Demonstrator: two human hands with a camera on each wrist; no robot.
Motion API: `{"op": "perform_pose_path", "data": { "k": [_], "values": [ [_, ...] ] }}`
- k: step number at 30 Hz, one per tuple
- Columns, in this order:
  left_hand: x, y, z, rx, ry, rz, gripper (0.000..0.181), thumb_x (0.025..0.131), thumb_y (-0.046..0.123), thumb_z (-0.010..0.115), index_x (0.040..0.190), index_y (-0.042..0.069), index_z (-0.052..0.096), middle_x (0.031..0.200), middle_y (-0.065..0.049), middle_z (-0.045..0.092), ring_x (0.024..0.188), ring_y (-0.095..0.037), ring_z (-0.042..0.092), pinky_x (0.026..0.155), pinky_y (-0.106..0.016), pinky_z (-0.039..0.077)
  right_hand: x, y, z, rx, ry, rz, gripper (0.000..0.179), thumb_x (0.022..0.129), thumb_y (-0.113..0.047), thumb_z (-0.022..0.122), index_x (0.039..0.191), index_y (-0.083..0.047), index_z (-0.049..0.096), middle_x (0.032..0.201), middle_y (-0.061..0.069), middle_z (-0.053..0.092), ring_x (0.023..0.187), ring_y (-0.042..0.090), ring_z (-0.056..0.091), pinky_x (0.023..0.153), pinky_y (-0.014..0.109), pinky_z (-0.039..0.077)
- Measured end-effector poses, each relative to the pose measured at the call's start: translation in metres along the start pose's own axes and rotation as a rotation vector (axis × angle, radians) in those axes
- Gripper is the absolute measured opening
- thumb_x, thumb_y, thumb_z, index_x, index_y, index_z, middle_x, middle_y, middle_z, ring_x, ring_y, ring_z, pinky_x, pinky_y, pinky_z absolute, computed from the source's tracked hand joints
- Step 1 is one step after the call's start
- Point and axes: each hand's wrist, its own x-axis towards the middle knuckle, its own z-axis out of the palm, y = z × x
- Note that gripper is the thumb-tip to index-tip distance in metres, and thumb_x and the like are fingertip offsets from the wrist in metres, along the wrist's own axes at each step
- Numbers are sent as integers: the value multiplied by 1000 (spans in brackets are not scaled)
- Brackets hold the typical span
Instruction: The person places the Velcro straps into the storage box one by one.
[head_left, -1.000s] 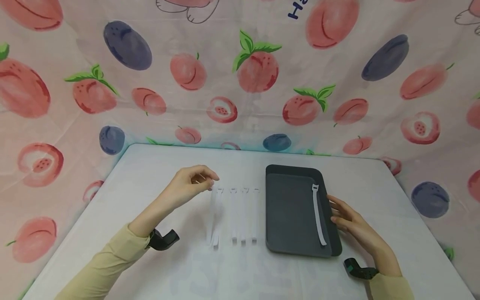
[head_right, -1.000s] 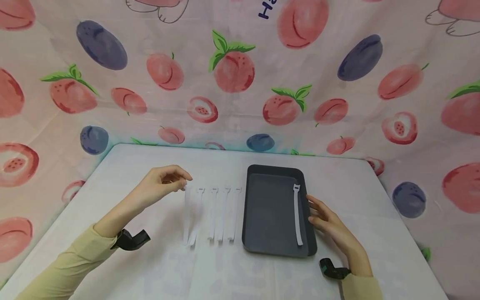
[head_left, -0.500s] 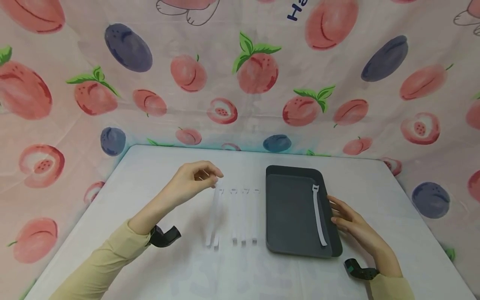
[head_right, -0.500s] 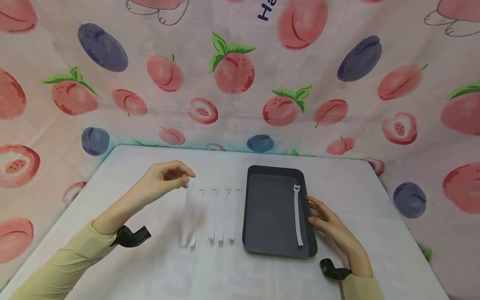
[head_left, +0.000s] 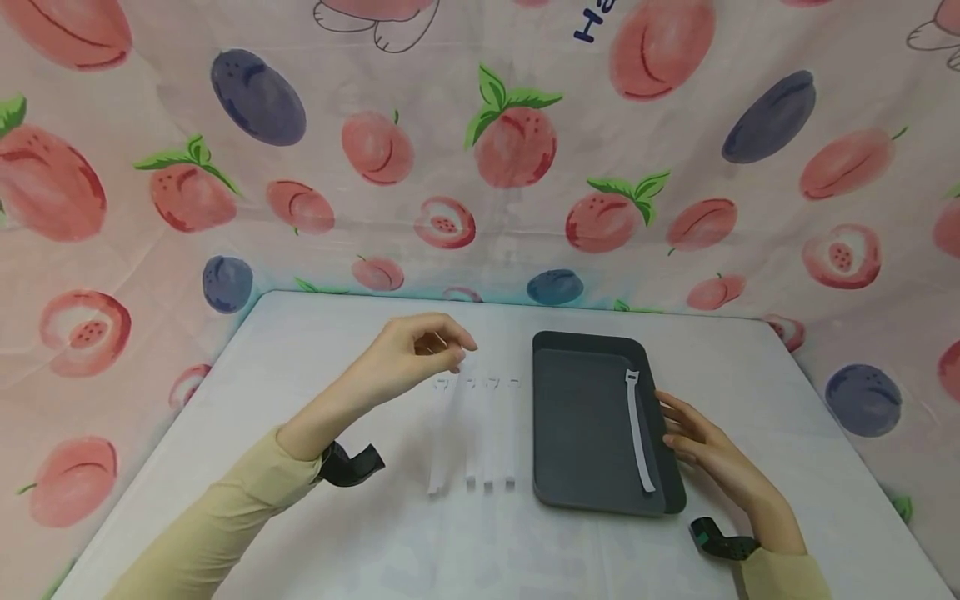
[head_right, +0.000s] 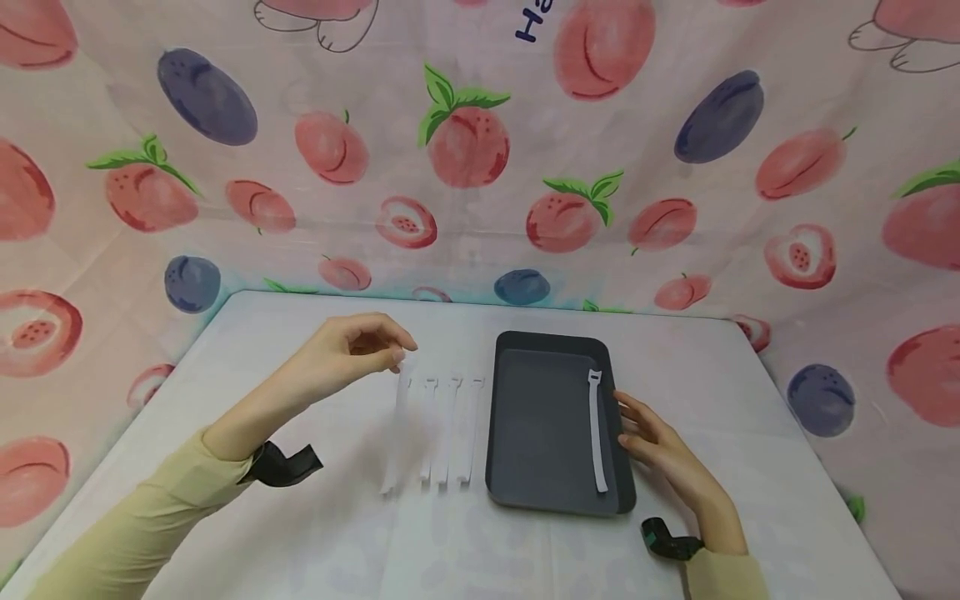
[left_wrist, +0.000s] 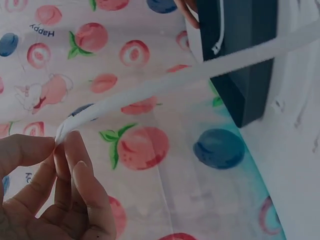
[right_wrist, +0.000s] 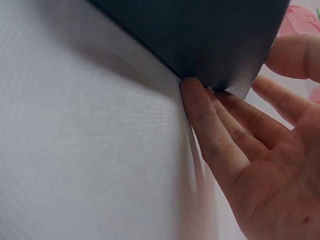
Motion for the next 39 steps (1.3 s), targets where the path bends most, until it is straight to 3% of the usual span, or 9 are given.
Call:
{"op": "perform_pose_path", "data": {
  "k": [9,18,26,39],
  "values": [
    [11,15,17,-56,-63,40,13,92,17,62,102,19,70,92,-4,66,80,-18,67,70,-34,50,3,0,0,6,-7,4,68,98,-28,52,155,-20,15,158,27,15,141,51,23,105,66,32],
    [30,26,36,-100,-108,108,14,93,17,61,103,20,71,94,-6,66,77,-18,65,65,-31,48,2,-3,-2,3,-9,-6,68,99,-27,51,155,-19,14,157,28,16,140,51,24,105,65,33],
    [50,30,57,-150,-156,110,15,93,16,60,104,15,70,92,-3,64,78,-18,66,65,-26,45,1,-2,-2,-2,-3,-12,68,99,-27,51,155,-19,14,157,29,17,139,53,24,103,67,33],
    [71,44,89,-167,-235,186,16,92,8,59,106,9,69,94,-8,68,75,-12,66,71,-21,51,2,1,-1,6,-6,-10,67,98,-27,52,154,-18,16,156,28,19,139,50,26,103,63,38]
  ]
}}
